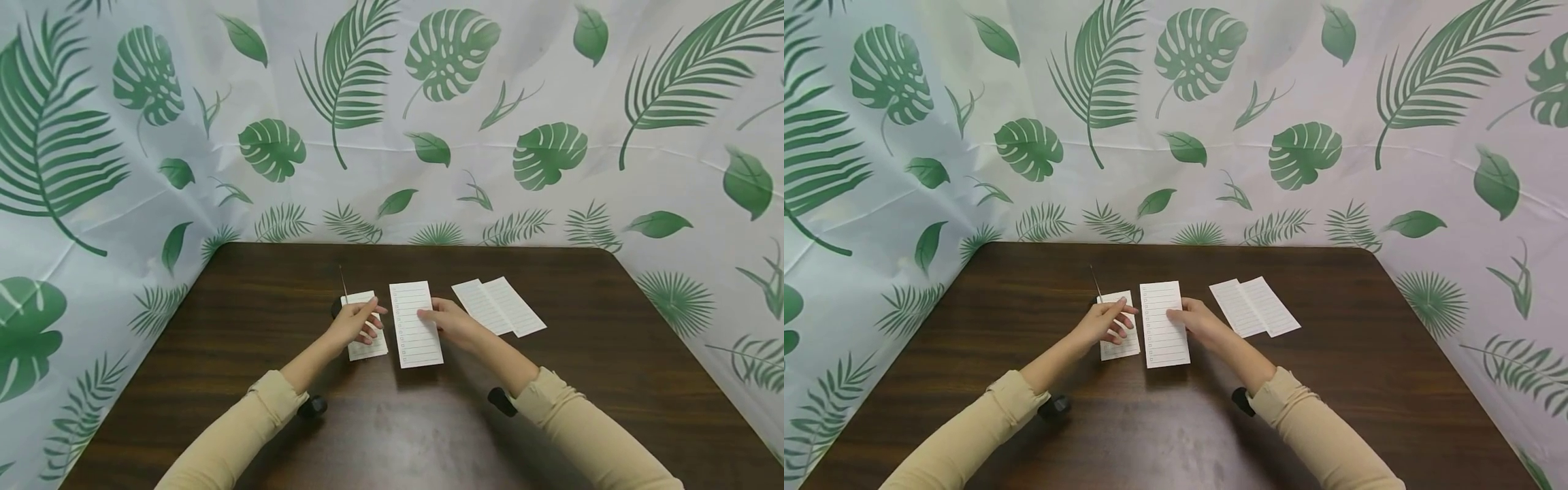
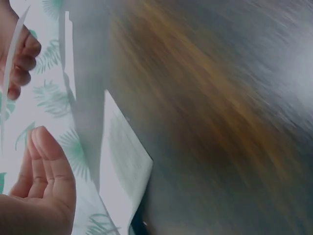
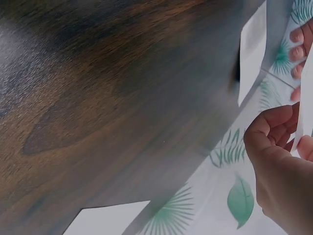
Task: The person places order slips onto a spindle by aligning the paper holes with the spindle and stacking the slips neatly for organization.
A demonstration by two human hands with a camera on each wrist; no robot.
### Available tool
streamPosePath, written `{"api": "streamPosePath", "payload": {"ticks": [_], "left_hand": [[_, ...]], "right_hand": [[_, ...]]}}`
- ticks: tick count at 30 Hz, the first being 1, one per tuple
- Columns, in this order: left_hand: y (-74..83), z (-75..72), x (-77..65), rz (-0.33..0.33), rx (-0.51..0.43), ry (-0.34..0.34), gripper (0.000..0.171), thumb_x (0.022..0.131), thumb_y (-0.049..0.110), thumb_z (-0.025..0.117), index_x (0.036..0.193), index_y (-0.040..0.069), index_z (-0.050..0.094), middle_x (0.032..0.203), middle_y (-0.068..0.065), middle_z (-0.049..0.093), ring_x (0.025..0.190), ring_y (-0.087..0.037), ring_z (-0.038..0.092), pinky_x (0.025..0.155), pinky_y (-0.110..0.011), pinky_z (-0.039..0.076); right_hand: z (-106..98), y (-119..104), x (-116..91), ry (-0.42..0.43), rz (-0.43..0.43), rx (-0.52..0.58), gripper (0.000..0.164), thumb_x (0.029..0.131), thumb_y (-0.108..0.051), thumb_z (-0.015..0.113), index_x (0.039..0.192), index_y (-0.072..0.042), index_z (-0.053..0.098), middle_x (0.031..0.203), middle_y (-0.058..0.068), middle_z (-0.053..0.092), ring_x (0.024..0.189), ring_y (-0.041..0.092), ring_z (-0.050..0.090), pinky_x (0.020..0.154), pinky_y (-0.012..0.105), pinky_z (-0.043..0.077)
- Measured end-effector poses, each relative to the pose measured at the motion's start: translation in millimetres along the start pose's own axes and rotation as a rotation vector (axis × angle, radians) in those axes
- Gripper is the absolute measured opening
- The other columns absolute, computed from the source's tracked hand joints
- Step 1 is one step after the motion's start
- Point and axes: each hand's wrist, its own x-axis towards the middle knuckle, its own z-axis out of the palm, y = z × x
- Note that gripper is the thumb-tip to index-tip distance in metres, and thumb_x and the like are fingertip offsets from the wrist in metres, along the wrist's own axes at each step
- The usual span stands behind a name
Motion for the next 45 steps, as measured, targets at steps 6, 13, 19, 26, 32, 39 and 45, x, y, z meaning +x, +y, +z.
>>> {"api": "streamPosePath", "payload": {"ticks": [6,13,19,26,32,39,45], "left_hand": [[1.3,15.7,8.6,0.030,-0.033,0.089,0.038,0.097,0.030,0.053,0.107,-0.005,0.063,0.079,-0.011,0.062,0.059,-0.009,0.054,0.052,-0.018,0.051],[2.3,22.9,7.9,0.052,-0.036,0.153,0.024,0.092,0.015,0.060,0.094,-0.008,0.063,0.069,-0.008,0.059,0.053,-0.006,0.050,0.048,-0.016,0.049],[8.5,21.0,5.3,0.090,-0.019,0.172,0.021,0.091,0.013,0.061,0.090,-0.008,0.062,0.069,-0.014,0.060,0.052,-0.007,0.050,0.047,-0.017,0.049],[10.9,17.6,6.6,0.069,-0.036,0.199,0.019,0.091,0.013,0.061,0.088,-0.006,0.062,0.064,-0.004,0.056,0.054,-0.007,0.050,0.047,-0.017,0.050],[13.1,11.7,6.2,0.063,-0.068,0.233,0.019,0.092,0.013,0.061,0.092,-0.006,0.061,0.064,-0.002,0.058,0.053,-0.006,0.052,0.048,-0.016,0.051],[15.7,1.7,3.3,0.043,-0.059,0.294,0.020,0.091,0.011,0.062,0.095,-0.008,0.062,0.066,-0.006,0.061,0.052,-0.008,0.056,0.049,-0.019,0.053],[15.7,-4.0,5.3,0.071,0.002,0.318,0.022,0.090,0.014,0.063,0.093,-0.008,0.063,0.072,-0.015,0.064,0.055,-0.011,0.057,0.049,-0.019,0.053]], "right_hand": [[4.3,-4.2,-1.5,0.001,-0.007,-0.013,0.037,0.099,-0.009,0.041,0.130,0.012,0.041,0.105,0.014,0.064,0.080,0.009,0.061,0.073,0.025,0.052],[8.2,-6.5,-2.0,-0.004,0.000,-0.028,0.037,0.099,-0.010,0.042,0.130,0.012,0.042,0.105,0.014,0.064,0.080,0.008,0.060,0.074,0.025,0.052],[10.3,-9.4,-2.7,-0.013,0.006,-0.037,0.038,0.100,-0.011,0.042,0.130,0.011,0.042,0.111,0.018,0.062,0.082,0.009,0.060,0.076,0.026,0.052],[9.3,-4.4,-5.8,-0.046,0.022,-0.075,0.039,0.100,-0.014,0.043,0.129,0.012,0.044,0.113,0.020,0.063,0.082,0.008,0.062,0.076,0.025,0.053],[9.4,1.6,-12.2,-0.066,-0.016,-0.095,0.034,0.099,-0.011,0.045,0.122,0.014,0.049,0.097,0.009,0.068,0.074,0.006,0.060,0.066,0.021,0.051],[14.2,3.4,-11.1,-0.049,-0.074,-0.146,0.024,0.097,-0.009,0.049,0.106,0.013,0.056,0.087,0.004,0.068,0.067,0.006,0.060,0.066,0.028,0.056],[19.8,-1.1,-9.5,0.034,-0.095,-0.238,0.020,0.094,-0.006,0.052,0.099,0.013,0.058,0.083,0.011,0.068,0.061,0.008,0.057,0.060,0.027,0.055]]}}
